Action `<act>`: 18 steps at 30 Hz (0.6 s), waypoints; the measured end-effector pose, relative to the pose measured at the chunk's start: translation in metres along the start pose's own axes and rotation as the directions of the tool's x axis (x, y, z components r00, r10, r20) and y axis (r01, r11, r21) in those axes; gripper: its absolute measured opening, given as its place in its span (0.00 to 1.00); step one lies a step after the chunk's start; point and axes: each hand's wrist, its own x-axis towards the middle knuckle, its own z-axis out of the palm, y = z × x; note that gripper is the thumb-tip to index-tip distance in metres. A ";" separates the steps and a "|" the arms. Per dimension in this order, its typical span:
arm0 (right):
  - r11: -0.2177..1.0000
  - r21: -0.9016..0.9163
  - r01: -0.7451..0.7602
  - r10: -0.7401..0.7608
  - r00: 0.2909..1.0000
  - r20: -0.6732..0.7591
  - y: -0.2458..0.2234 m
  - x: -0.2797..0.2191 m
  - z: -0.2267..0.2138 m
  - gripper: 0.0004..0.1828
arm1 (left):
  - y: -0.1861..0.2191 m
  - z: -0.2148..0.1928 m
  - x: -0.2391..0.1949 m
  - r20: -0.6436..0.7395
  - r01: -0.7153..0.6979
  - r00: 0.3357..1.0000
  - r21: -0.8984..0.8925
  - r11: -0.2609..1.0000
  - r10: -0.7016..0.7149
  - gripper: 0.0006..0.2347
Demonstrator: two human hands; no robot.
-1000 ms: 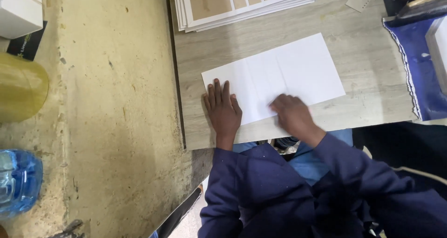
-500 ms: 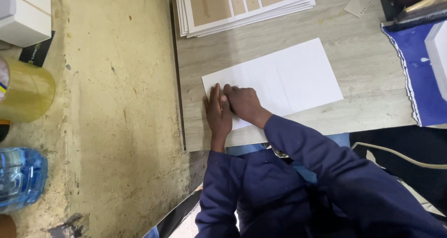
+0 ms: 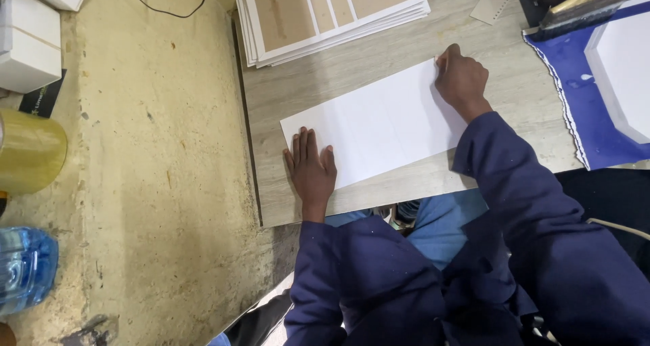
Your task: Assembling paper folders by applying adhesive to the flaps and folding them into shape.
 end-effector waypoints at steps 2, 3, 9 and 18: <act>1.000 -0.013 -0.002 0.002 1.000 -0.005 0.002 -0.002 0.003 0.05 | 0.001 0.003 -0.002 0.010 0.013 1.000 -0.004 1.000 -0.013 0.26; 1.000 -0.021 -0.003 0.003 1.000 -0.015 0.000 0.000 0.005 0.05 | -0.001 0.003 0.000 0.016 0.022 1.000 -0.006 1.000 -0.022 0.26; 0.979 -0.195 0.060 -0.040 0.994 0.103 -0.036 -0.100 -0.030 0.15 | 0.007 -0.002 0.001 0.170 0.140 0.973 0.101 0.985 -0.155 0.26; 0.941 0.090 0.327 -0.338 0.874 0.350 -0.174 -0.186 -0.005 0.15 | 0.007 -0.002 0.002 0.158 0.124 0.978 0.097 0.987 -0.139 0.26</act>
